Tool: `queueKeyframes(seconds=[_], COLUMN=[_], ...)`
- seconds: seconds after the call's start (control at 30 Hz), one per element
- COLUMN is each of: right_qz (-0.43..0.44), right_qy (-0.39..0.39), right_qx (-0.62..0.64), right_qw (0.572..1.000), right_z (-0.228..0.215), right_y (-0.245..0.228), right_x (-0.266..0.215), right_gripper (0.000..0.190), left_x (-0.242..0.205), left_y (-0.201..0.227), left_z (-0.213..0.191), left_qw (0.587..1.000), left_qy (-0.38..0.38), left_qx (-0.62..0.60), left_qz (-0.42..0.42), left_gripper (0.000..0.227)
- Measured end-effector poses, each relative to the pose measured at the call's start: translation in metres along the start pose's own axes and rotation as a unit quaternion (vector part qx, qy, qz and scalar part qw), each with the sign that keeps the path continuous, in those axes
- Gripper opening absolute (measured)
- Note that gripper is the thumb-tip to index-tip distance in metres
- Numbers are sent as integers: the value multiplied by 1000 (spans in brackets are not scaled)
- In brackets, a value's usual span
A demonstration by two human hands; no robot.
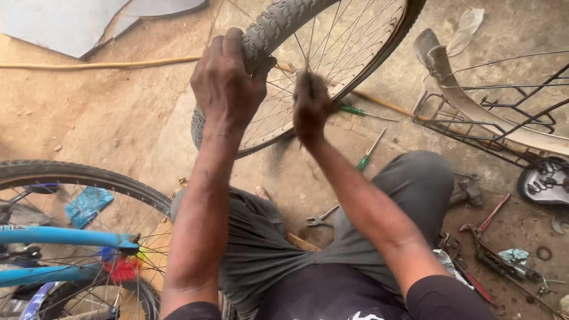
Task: The person removes a bicycle tire from the rim using tire levers, then reinstalls the tire onto the rim by hand and with tools. The person works on a single wheel throughout the clip.
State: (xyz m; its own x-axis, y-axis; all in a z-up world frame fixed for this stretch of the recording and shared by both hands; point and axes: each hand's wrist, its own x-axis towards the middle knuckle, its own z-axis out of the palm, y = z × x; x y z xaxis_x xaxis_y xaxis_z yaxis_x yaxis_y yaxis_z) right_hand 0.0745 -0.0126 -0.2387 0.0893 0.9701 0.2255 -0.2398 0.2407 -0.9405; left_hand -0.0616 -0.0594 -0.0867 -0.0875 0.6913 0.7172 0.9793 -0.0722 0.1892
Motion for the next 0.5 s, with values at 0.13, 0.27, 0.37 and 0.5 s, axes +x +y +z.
queueKeyframes(seconds=[0.13, 0.27, 0.37, 0.5], right_qz=[-73, -98, -156, -271], right_qy=[-151, -344, -374, -379], right_qx=[-217, -386, -621, -779], right_qw=[962, 851, 671, 420], right_z=[-15, -46, -49, -16], right_y=[-37, -133, -210, -281], right_x=[6, 54, 74, 86], right_gripper=[16, 19, 25, 24], left_x=[8, 20, 23, 32], left_y=[2, 2, 10, 23], left_z=[8, 5, 0, -9], left_qw=[999, 992, 987, 963], left_qy=[-31, -97, -134, -225], left_qx=[-36, -79, -84, -130], left_qz=[2, -10, -27, -69], left_gripper=[57, 60, 60, 58])
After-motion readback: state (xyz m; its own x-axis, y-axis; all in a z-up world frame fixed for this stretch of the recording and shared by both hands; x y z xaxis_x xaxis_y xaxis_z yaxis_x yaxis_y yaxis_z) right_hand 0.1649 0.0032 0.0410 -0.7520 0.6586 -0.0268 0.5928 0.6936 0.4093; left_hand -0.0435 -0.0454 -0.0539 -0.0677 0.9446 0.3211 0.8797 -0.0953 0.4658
